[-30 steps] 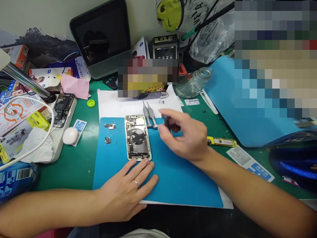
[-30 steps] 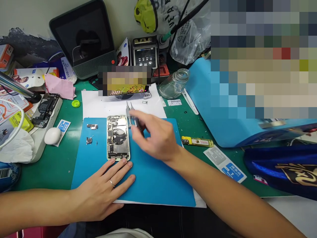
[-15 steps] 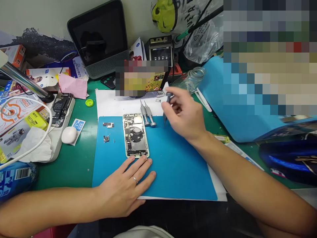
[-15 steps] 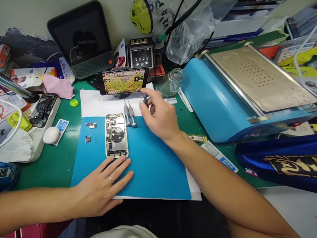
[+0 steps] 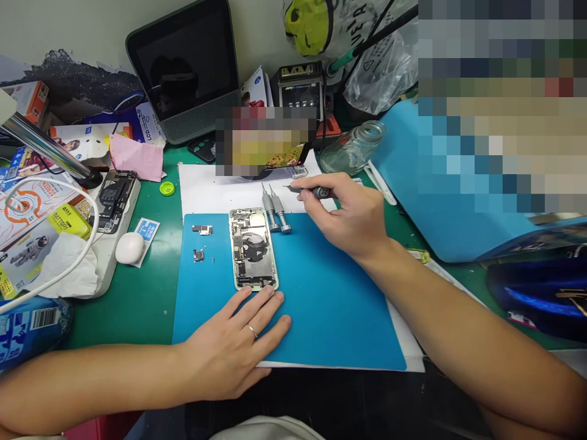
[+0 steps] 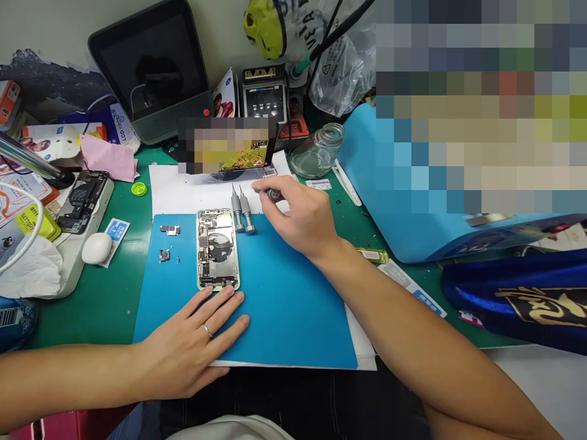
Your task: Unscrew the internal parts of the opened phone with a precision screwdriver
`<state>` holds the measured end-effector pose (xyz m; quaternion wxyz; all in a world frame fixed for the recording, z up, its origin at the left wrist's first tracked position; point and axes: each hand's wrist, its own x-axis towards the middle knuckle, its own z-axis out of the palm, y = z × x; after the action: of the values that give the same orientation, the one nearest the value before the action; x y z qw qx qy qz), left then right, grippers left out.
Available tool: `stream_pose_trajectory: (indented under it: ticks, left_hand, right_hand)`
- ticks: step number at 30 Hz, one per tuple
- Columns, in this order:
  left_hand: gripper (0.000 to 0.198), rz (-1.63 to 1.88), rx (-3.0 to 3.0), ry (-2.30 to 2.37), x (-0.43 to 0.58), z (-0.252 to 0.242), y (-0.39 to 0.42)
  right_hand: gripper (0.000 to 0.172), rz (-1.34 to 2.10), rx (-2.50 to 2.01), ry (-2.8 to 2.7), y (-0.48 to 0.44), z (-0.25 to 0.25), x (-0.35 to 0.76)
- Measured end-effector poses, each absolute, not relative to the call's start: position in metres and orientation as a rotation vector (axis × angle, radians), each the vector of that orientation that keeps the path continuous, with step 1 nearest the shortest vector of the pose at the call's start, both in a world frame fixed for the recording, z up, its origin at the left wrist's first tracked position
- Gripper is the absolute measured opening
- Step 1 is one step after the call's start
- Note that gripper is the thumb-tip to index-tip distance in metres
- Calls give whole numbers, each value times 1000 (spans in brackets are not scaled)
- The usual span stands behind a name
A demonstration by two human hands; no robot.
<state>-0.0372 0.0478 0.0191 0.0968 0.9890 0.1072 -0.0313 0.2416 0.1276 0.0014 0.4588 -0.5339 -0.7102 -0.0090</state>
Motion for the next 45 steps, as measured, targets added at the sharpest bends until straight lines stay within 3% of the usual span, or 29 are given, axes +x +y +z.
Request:
stream_pose_trajectory:
  ticks: [13,34,42,45]
  left_hand:
    - [67,-91,2943,319,-36,18,48]
    - [68,-88,2943,324,-37,19,48]
    - [66,-89,2939,320,-36,19,48]
    - [66,-83,2944,315,-36,19,48]
  right_hand:
    - [21,81,-1363,-2132,130,-3,241]
    - [21,132,-1381,-2022,133,-7,238]
    - [56,120,-1320,-2004,150,-14,235]
    - [61,150,-1359,-1986,154,-19,235]
